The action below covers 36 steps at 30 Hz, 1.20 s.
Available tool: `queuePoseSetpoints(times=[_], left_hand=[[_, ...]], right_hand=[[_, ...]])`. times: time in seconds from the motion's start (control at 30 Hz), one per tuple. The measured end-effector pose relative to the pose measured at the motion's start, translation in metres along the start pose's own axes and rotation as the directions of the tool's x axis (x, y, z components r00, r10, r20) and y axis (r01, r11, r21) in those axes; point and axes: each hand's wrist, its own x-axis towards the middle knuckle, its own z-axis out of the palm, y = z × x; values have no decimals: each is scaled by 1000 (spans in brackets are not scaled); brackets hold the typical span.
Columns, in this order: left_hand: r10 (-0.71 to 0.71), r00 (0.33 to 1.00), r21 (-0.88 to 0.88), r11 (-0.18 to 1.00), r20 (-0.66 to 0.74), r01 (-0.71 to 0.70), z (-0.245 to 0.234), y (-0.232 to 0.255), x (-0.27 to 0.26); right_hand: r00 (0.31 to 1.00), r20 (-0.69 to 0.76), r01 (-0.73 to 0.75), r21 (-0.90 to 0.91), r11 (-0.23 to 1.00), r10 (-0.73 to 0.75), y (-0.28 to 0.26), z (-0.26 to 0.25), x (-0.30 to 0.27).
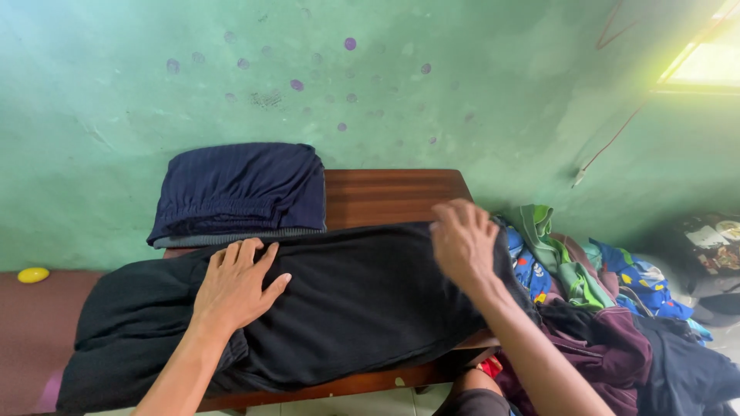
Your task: Fold various pieces of clothing, including a black shirt, on a low wooden table.
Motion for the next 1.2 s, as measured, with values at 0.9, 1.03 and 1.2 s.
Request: queuePoseSetpoints(times=[0.9,1.03,1.2], left_hand=[[-376,824,-630,776,-424,30,-32,-62,-27],[-559,654,-414,826,-510,383,-4,-132,-74],[-727,460,-463,219,509,859,28,-185,-106]], right_hand=[[842,442,100,438,894,-311,-208,-11,-36],[800,497,165,356,920,-336,-223,17,-51],[765,579,181,226,957,-282,-230,14,-45]])
